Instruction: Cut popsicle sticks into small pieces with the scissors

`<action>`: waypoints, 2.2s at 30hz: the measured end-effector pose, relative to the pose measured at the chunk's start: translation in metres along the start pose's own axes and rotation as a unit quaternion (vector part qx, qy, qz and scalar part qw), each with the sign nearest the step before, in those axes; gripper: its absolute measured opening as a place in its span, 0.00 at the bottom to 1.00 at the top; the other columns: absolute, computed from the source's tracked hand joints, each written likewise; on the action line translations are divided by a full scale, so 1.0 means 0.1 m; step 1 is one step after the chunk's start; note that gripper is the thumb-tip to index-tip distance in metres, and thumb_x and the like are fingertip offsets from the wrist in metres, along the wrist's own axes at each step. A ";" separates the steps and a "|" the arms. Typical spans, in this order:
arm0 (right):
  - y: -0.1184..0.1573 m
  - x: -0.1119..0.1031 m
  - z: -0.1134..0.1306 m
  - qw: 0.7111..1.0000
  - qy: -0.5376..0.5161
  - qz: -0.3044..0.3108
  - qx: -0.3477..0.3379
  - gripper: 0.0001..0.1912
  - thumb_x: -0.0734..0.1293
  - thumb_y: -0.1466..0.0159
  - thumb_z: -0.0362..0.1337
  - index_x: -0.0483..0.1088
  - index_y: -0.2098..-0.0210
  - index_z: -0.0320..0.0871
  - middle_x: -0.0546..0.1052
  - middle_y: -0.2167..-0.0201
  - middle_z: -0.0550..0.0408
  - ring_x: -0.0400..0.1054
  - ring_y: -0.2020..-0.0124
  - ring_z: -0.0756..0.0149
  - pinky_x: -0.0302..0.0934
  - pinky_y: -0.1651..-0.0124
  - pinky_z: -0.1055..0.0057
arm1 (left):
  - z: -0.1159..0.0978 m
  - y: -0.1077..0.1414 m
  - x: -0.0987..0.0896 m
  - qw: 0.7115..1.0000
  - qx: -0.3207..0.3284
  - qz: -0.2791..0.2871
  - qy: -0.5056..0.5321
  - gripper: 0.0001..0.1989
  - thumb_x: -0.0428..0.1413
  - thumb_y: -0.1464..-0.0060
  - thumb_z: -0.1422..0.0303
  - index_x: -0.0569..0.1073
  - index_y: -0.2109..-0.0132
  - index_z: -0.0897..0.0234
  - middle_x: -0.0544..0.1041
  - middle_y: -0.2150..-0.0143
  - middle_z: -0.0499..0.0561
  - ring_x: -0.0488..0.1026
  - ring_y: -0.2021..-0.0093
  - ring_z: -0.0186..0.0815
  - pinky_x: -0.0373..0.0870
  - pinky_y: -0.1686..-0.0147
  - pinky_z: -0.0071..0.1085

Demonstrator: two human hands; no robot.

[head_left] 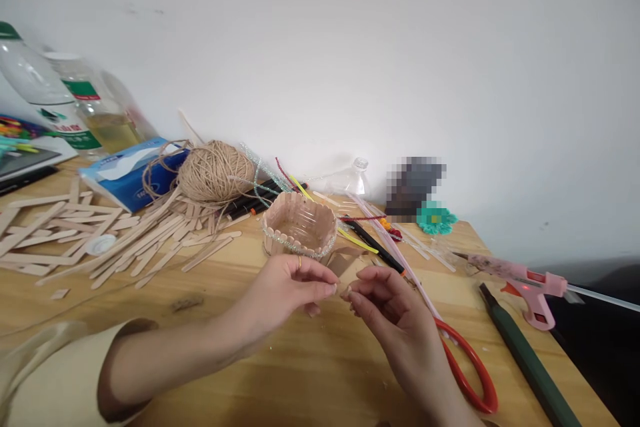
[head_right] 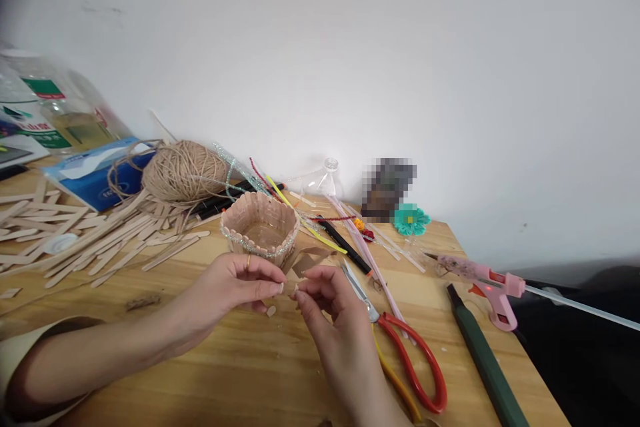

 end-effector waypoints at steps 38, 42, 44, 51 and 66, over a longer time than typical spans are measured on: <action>0.01 0.07 -0.01 0.995 0.082 0.047 -0.009 0.10 0.65 0.43 0.34 0.56 0.71 0.46 0.73 0.76 0.60 0.68 0.73 0.67 0.59 0.70 0.71 | -0.11 0.02 -0.01 0.979 0.036 0.034 -0.196 0.07 0.58 0.58 0.72 0.80 0.69 0.63 0.81 0.69 0.48 0.75 0.67 0.37 0.68 0.66 0.30; 0.01 0.06 0.01 0.994 0.094 0.050 -0.010 0.11 0.66 0.43 0.36 0.56 0.72 0.46 0.72 0.77 0.59 0.67 0.74 0.66 0.59 0.71 0.71 | -0.09 0.01 -0.01 0.981 0.034 0.050 -0.186 0.07 0.58 0.58 0.72 0.80 0.69 0.62 0.81 0.69 0.47 0.75 0.67 0.36 0.68 0.66 0.28; 0.01 0.06 0.02 0.994 0.099 0.049 -0.011 0.11 0.66 0.44 0.36 0.56 0.73 0.46 0.71 0.77 0.59 0.67 0.74 0.66 0.59 0.71 0.71 | -0.09 0.01 -0.01 0.981 0.031 0.053 -0.185 0.07 0.58 0.57 0.71 0.80 0.69 0.62 0.81 0.69 0.47 0.75 0.67 0.36 0.67 0.66 0.28; 0.01 0.07 0.04 0.993 0.101 0.067 0.001 0.10 0.65 0.44 0.36 0.56 0.73 0.46 0.71 0.77 0.60 0.67 0.73 0.67 0.59 0.70 0.71 | -0.07 0.02 -0.03 0.975 0.021 0.052 -0.213 0.08 0.57 0.57 0.69 0.80 0.69 0.62 0.80 0.72 0.47 0.73 0.69 0.37 0.66 0.69 0.29; -0.01 0.05 0.05 0.991 0.090 0.093 0.028 0.08 0.62 0.40 0.40 0.66 0.71 0.43 0.74 0.76 0.56 0.66 0.75 0.68 0.59 0.72 0.74 | -0.07 0.00 -0.03 0.985 0.013 0.038 -0.168 0.06 0.56 0.56 0.68 0.75 0.72 0.66 0.72 0.78 0.45 0.66 0.74 0.32 0.61 0.71 0.27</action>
Point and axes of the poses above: each hand's wrist, its own y-axis away from the middle knuckle, its own x-axis out of the palm, z = x × y, the point moved 4 cm from there along -y, towards the middle knuckle
